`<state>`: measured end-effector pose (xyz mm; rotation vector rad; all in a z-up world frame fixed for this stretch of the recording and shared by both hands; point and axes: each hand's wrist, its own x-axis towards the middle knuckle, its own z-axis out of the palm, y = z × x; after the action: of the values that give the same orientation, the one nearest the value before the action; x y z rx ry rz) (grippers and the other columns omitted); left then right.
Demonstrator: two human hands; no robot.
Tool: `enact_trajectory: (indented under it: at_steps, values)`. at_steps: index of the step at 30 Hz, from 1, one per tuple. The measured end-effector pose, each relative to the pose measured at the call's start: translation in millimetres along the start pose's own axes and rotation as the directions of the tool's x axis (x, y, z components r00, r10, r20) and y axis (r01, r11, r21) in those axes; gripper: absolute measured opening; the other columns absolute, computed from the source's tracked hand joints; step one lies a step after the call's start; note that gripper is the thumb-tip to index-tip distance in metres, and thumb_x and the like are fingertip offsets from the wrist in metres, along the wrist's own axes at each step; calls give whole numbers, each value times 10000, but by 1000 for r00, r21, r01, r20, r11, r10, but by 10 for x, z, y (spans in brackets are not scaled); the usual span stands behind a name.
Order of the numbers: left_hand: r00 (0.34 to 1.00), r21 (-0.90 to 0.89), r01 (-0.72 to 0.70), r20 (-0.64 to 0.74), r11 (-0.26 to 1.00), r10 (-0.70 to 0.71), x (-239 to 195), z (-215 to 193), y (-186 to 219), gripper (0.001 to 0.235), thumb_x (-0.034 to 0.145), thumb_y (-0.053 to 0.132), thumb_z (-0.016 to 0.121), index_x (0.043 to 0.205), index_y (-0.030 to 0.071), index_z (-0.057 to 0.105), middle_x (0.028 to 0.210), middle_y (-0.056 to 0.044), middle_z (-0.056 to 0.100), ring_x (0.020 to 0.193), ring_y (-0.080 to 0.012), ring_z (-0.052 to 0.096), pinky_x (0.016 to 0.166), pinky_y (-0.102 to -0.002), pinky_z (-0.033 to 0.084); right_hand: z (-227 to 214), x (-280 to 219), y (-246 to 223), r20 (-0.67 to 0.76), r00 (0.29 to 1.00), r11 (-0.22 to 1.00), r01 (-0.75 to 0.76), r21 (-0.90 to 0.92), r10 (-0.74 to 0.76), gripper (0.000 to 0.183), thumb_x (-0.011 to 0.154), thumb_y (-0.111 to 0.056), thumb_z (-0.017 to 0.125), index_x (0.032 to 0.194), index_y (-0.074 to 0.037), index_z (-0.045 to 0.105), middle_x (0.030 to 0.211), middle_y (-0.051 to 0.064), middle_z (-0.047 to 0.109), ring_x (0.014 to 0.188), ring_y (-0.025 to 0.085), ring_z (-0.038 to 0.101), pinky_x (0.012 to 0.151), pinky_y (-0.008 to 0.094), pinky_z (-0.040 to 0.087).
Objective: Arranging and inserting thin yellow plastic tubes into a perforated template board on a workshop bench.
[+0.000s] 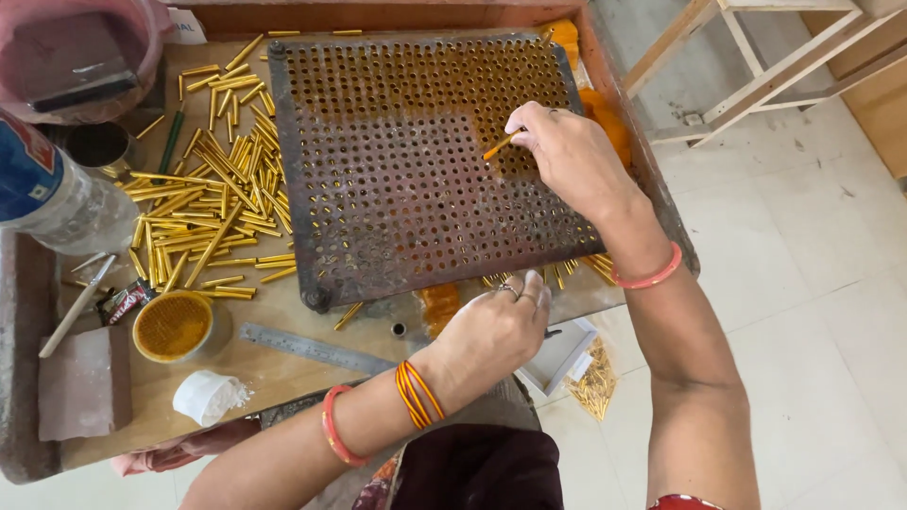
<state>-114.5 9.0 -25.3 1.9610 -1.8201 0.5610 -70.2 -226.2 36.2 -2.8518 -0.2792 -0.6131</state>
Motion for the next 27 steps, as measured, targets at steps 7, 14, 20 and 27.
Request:
enact_trajectory:
  at_steps: [7,14,20,27]
  values:
    - [993,69,-36,111,997,28,-17,306,69,449,864,155,597,1217,-119,642,1233,-272,676,1048,-297,702,895,-348,575,168,228,-86,45,992,915,125,-383,-116,355,976,-379,741,843,-66,641,869,113,630,924,324,631,739,435,550]
    - [986,62,-51,161,997,40,76,421,42,462,868,185,575,1241,-84,616,1278,-248,660,1104,-297,679,923,-367,569,-262,-57,-400,-131,928,863,263,-430,-349,247,744,-37,642,963,-147,667,1137,116,661,1088,303,620,834,417,543]
    - [991,236,-102,113,966,77,131,656,11,564,793,220,577,1276,-69,610,1237,-221,674,1009,-232,705,814,-301,580,-899,-1072,-355,-67,983,985,-172,-21,170,124,1054,-36,667,1167,-86,683,1038,90,687,958,305,658,826,412,523]
    - [876,82,-173,469,981,116,215,635,32,371,930,157,587,1243,-34,637,997,-112,713,880,-209,687,736,-340,569,-440,-2082,-71,67,860,860,-498,-109,506,219,970,-142,717,1182,-98,687,1045,115,698,950,321,656,831,429,524]
